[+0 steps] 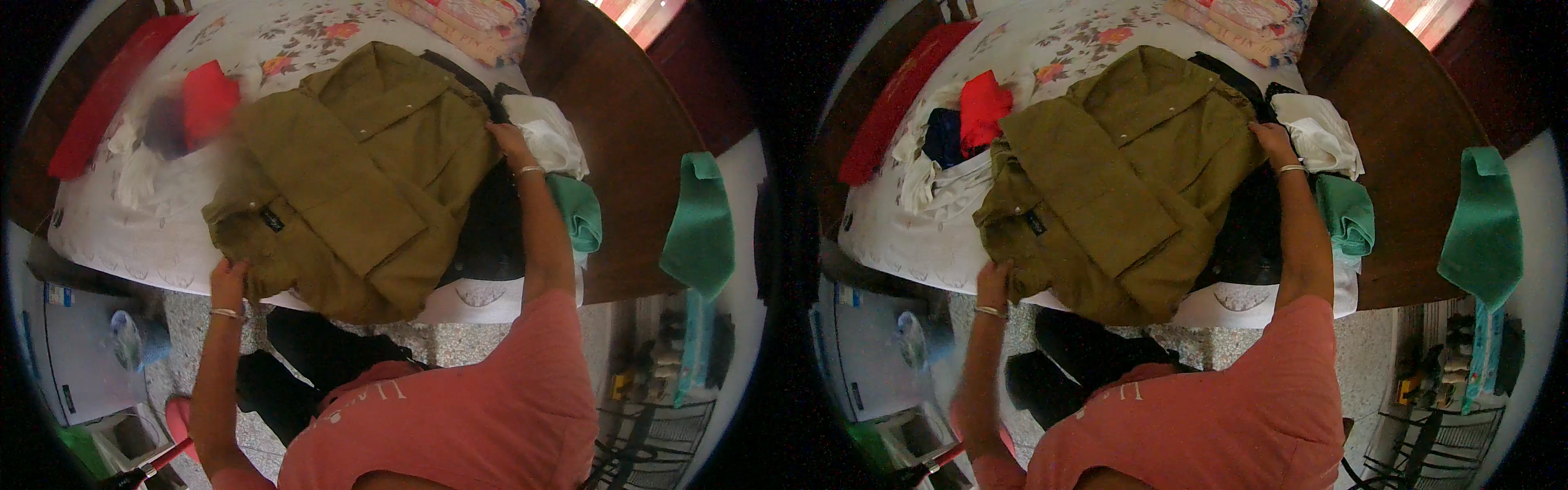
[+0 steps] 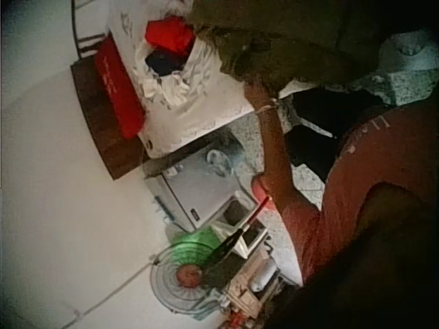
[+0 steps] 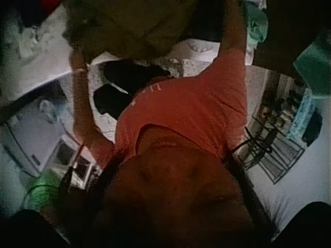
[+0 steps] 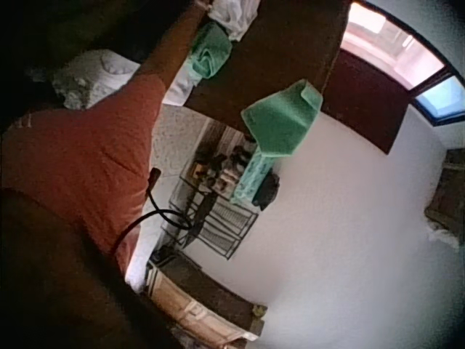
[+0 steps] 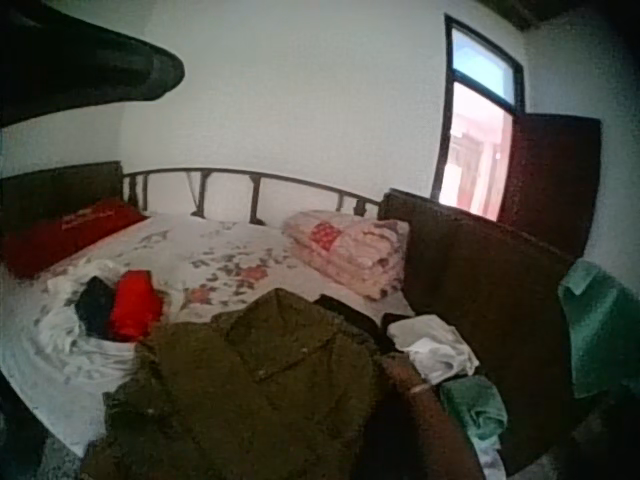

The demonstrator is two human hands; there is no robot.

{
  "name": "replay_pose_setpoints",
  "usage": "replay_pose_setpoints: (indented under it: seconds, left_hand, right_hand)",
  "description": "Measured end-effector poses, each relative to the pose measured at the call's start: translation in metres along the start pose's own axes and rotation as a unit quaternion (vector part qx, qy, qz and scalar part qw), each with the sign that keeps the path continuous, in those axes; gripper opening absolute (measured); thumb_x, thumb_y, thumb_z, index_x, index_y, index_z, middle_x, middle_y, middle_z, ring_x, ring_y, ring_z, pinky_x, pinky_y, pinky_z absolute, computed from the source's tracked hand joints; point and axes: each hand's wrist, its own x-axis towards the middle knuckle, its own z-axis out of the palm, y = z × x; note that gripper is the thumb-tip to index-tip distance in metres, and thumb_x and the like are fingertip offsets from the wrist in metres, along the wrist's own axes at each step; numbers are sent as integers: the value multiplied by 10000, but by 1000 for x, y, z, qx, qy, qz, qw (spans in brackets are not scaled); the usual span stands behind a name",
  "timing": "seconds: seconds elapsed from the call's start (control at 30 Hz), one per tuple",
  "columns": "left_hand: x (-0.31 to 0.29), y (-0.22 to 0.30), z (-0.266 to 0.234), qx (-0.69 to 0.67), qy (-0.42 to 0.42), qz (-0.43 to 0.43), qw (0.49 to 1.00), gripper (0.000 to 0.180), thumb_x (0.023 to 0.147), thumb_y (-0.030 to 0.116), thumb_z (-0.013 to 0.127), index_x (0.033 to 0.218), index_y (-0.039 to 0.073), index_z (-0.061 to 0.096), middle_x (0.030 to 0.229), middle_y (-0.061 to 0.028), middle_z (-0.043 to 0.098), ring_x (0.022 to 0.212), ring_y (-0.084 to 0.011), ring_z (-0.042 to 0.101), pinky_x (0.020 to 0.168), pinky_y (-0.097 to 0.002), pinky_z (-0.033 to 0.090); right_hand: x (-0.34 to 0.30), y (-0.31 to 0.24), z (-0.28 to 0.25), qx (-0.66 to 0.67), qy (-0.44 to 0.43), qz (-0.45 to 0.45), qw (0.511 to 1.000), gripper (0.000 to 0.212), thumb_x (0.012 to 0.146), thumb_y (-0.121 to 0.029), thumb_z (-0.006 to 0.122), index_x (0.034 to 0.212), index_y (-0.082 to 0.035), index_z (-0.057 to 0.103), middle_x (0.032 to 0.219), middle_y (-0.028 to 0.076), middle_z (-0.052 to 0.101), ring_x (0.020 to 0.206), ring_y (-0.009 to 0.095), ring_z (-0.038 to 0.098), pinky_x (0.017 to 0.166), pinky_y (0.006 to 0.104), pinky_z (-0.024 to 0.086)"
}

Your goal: The person folds several pieces of clothing on a bed, including a green towel, a black polka-dot shirt, a white ribbed top, and an olive-green shirt. They smooth and fold each item by hand, placing the finished items on the bed.

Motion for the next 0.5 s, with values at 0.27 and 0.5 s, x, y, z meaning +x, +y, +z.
replay_pose_setpoints:
  seconds: [0.27,0.5]
  left_hand:
    - [164,48,-185,439,95,251,857,214,844,176,569,989,41,648,972,-182,630,924,-355,603,783,-399,475]
    - [114,107,-99,560,271,427,656,325,881,131,561,1159,-38,551,1108,-169,596,1026,-303,561,900,-376,431]
  right_hand:
    - [-40,-39,-10,19,-150,108,983,454,843,-408,634,1086,-26,598,915,89,634,673,136,581,638,291,457]
    - [-92,-38,8,55,-221,114,967,469,857,-455,598,1088,-47,602,942,71,648,764,142,602,669,282,449]
